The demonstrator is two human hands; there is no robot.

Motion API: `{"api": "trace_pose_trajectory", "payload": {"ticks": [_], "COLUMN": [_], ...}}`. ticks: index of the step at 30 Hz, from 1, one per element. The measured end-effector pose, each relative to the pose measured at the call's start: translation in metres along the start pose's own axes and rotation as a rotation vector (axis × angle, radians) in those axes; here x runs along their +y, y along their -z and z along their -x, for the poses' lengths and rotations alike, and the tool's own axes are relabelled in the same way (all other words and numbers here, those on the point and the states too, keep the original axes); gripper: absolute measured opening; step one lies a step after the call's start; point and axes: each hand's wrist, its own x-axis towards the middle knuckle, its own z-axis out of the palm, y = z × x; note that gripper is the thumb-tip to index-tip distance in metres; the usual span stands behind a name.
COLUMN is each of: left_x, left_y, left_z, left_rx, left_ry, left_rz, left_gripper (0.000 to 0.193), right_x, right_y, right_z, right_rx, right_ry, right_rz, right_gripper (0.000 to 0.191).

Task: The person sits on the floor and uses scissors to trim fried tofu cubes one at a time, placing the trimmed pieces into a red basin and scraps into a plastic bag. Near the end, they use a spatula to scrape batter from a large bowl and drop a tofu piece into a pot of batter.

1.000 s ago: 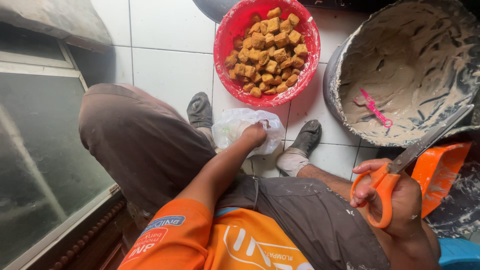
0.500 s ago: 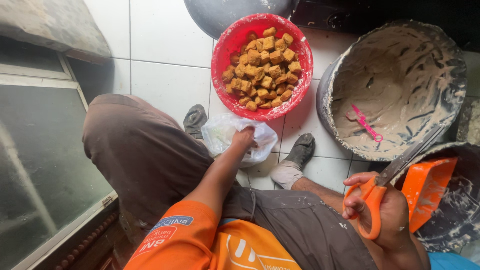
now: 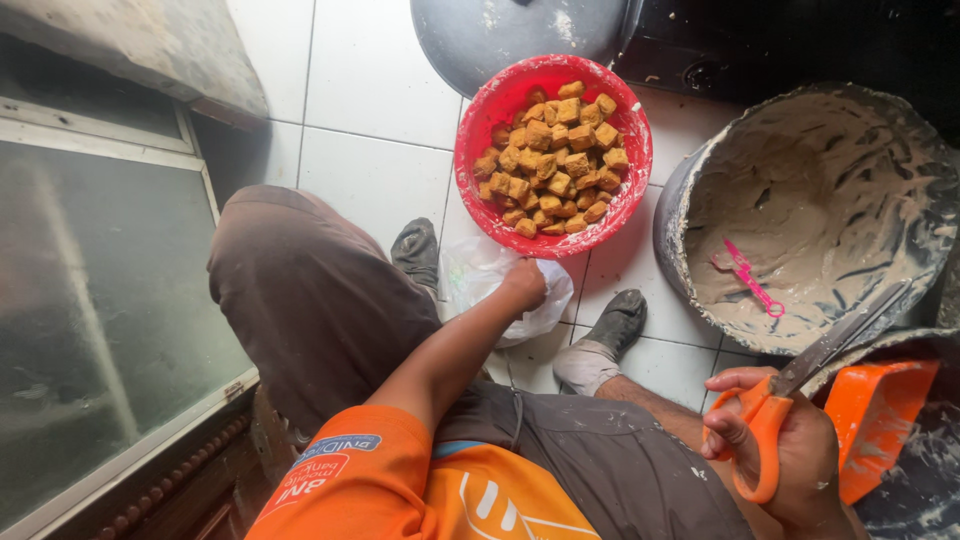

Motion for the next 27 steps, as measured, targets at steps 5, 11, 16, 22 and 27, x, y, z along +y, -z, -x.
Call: {"api": "trace_pose_trajectory", "payload": {"ticks": [5,11,16,22,27], "left_x": [0.012,0.015,0.059,0.147,0.143], "left_y": [0.019,0.055,0.105,0.139,0.149], "left_z": [-0.018,-0.027,-0.004,0.080,0.095], "left_rx": [-0.713,-0.623,-0.313,-0.155,0.255], "left_ry": [-0.181,-0.393,-0.532,-0.819,-0.874], "left_rz": [-0.091,0.370,1.187,1.550,1.102], "left_gripper": [0.030,0.040,0.045,0.050,0.052], "right_x": [0.001,-0.007,-0.021,-0.029,-0.028], "right_y": [0.001,-0.005,-0.021,-0.028,-0.023], "right_z": [0.000,-0.001,-0.002,-0.010,0.000], "right_rx": [0.015,0.000,0.082,0.243,0.219], "right_ry": [-0.020,-0.049,-0.090,0.032,0.111], "right_rz": [-0.019,0.049,0.364,0.262,0.031], "right_gripper": [0.042,0.040,0.037,0.037,0.031]}}
